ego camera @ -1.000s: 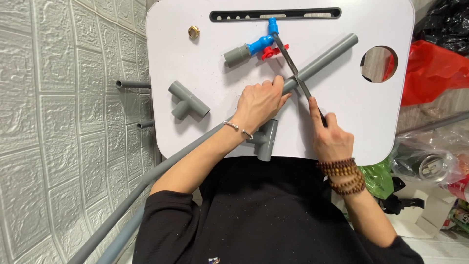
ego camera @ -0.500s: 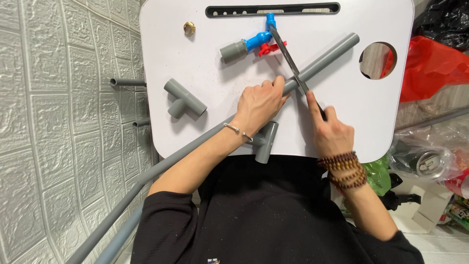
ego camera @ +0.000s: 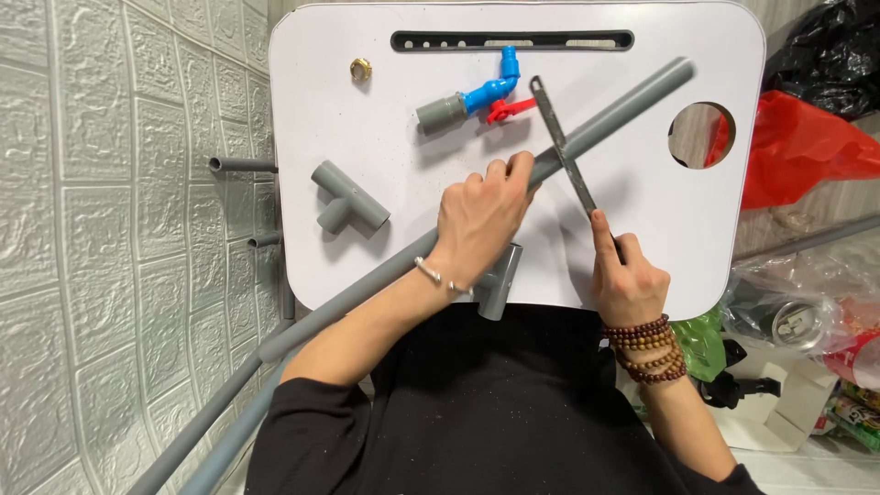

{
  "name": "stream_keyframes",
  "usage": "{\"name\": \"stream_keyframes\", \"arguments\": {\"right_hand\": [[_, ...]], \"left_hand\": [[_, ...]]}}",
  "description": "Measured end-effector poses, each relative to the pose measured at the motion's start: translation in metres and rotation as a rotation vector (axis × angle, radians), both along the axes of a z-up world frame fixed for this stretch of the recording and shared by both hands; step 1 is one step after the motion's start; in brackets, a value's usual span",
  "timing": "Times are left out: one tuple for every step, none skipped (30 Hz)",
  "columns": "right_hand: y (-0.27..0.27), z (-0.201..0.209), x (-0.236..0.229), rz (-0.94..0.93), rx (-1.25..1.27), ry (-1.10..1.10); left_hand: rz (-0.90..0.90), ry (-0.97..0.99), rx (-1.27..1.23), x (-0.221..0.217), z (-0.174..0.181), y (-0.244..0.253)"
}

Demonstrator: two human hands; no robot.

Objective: Cutting PVC pipes with a hacksaw blade and assembling them with plastic connectors

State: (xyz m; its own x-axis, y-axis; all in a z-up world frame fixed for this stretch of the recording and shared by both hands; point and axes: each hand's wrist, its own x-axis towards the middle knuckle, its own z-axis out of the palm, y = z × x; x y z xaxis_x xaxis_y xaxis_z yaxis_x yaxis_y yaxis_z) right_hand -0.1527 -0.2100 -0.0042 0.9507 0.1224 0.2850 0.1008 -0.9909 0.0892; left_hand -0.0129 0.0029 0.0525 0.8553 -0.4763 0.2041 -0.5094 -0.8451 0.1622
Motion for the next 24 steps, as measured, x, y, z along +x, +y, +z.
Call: {"name": "stream_keyframes", "arguments": {"right_hand": [[-0.003,-0.011,-0.004,0.022,0.120,-0.053],[-0.005,-0.021,-0.008,0.045,0.240,-0.106],[-0.009,-0.026,-0.011,0.048,0.237,-0.111],[-0.014,-0.030,-0.014,0.067,0.297,-0.149],[-0.018,-0.034,-0.016,0.084,0.357,-0.190],[-0.020,-0.026,-0.011,0.085,0.355,-0.199],[-0.021,-0.019,-0.008,0.120,0.391,-0.235],[-0.023,-0.011,-0.005,0.155,0.427,-0.272],[-0.028,-0.011,-0.005,0.155,0.426,-0.274],[-0.034,-0.011,-0.005,0.168,0.382,-0.299],[-0.039,-0.011,-0.004,0.181,0.338,-0.322],[-0.038,-0.006,-0.003,0.180,0.337,-0.323],[-0.037,-0.002,-0.001,0.183,0.329,-0.323],[-0.036,0.003,0.001,0.186,0.321,-0.324],[-0.035,0.003,0.000,0.186,0.321,-0.324],[-0.034,0.003,-0.001,0.186,0.313,-0.315],[-0.034,0.003,-0.001,0.186,0.305,-0.306],[-0.031,0.005,0.000,0.184,0.305,-0.307],[-0.029,0.007,0.001,0.194,0.311,-0.307],[-0.027,0.008,0.001,0.203,0.317,-0.308],[-0.021,0.011,0.002,0.206,0.318,-0.307],[-0.016,0.013,0.002,0.196,0.334,-0.296],[-0.010,0.016,0.002,0.185,0.349,-0.285],[-0.010,0.014,0.002,0.188,0.350,-0.284]], "left_hand": [[0.002,-0.019,-0.039,-0.003,0.012,0.001],[0.004,-0.038,-0.078,-0.006,0.025,0.001],[0.006,-0.044,-0.080,-0.009,0.034,0.003],[0.007,-0.084,-0.072,-0.012,0.043,0.004],[0.004,-0.127,-0.063,-0.015,0.052,0.004],[0.003,-0.136,-0.064,-0.015,0.058,0.007],[-0.008,-0.148,-0.065,-0.016,0.064,0.010],[-0.019,-0.160,-0.066,-0.017,0.069,0.013],[-0.020,-0.162,-0.067,-0.019,0.071,0.014],[-0.019,-0.170,-0.071,-0.021,0.073,0.014],[-0.019,-0.177,-0.074,-0.023,0.074,0.015],[-0.020,-0.178,-0.075,-0.022,0.075,0.017],[-0.029,-0.149,-0.101,-0.022,0.076,0.018],[-0.038,-0.121,-0.127,-0.021,0.078,0.019],[-0.039,-0.120,-0.127,-0.021,0.077,0.020],[-0.034,-0.130,-0.114,-0.021,0.076,0.021],[-0.029,-0.140,-0.100,-0.020,0.075,0.021],[-0.031,-0.140,-0.100,-0.020,0.075,0.020],[-0.018,-0.151,-0.098,-0.021,0.074,0.020],[-0.006,-0.162,-0.097,-0.022,0.073,0.020],[-0.004,-0.162,-0.097,-0.021,0.070,0.018],[0.023,-0.184,-0.083,-0.021,0.067,0.016],[0.051,-0.206,-0.070,-0.021,0.064,0.014],[0.053,-0.206,-0.070,-0.022,0.060,0.013]]}}
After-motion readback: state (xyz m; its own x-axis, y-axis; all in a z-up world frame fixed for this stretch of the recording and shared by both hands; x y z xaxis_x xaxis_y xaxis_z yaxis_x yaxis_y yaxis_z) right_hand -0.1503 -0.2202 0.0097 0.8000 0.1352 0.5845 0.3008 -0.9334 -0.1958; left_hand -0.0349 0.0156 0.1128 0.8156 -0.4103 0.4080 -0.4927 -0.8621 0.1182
